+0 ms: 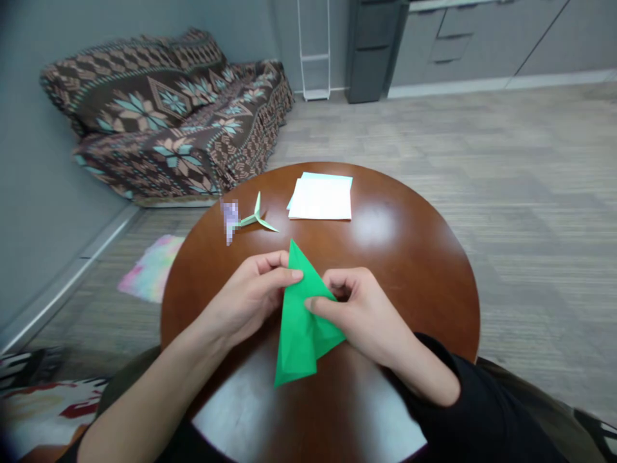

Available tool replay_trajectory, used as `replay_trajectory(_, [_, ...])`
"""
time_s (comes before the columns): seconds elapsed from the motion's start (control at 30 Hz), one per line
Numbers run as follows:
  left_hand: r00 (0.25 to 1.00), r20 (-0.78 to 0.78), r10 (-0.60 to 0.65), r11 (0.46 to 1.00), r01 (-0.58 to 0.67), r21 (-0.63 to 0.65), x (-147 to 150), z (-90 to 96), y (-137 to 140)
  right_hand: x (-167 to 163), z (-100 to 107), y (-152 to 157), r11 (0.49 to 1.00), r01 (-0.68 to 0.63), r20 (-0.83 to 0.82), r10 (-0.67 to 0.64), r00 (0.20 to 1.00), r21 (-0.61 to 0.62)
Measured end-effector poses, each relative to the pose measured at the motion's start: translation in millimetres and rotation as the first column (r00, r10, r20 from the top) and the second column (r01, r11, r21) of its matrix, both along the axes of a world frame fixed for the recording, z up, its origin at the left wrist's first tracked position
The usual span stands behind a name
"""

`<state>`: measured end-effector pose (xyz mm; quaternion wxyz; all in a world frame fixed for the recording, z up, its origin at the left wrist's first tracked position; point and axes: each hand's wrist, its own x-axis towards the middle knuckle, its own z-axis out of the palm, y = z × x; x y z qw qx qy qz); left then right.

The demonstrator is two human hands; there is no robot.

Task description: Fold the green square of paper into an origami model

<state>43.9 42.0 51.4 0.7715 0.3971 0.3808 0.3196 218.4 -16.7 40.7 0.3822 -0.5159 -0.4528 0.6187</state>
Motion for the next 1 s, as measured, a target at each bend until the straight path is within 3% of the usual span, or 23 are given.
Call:
replay_trajectory(0.5, [0.981,0.059,0.184,0.982,-0.186,0.026,-2.4,-3.0,10.8,-2.9,-0.3,-2.2,0.991,-0.128,0.071,0.13,0.989,-0.038])
replay_trajectory(0.63, [0.959,0.076,0.272,0.956,-0.278,0.089,-7.1,-3.7,17.0,0.4,-2.6,0.0,0.997,-0.074,0.055,0.075,0.996,-0.034])
replay_trajectory(0.7, [0.974,0.03,0.227,0.957,-0.228,0.176,-8.0,-4.0,16.5,3.1,-3.5,2.0,0.999,-0.026,0.023,0.027,0.999,-0.024])
replay_trajectory(0.83, [0.989,-0.149,0.015,0.948,0.033,0.316,-6.0,-6.6,11.7,5.7,-3.4,5.5,0.999,-0.046,0.029,0.046,0.999,0.019])
replay_trajectory(1.0, [0.983,-0.181,-0.009,0.923,0.078,0.376,-2.3,-13.8,11.0,5.1,-2.1,10.4,0.995,-0.026,0.072,0.019,0.997,0.093])
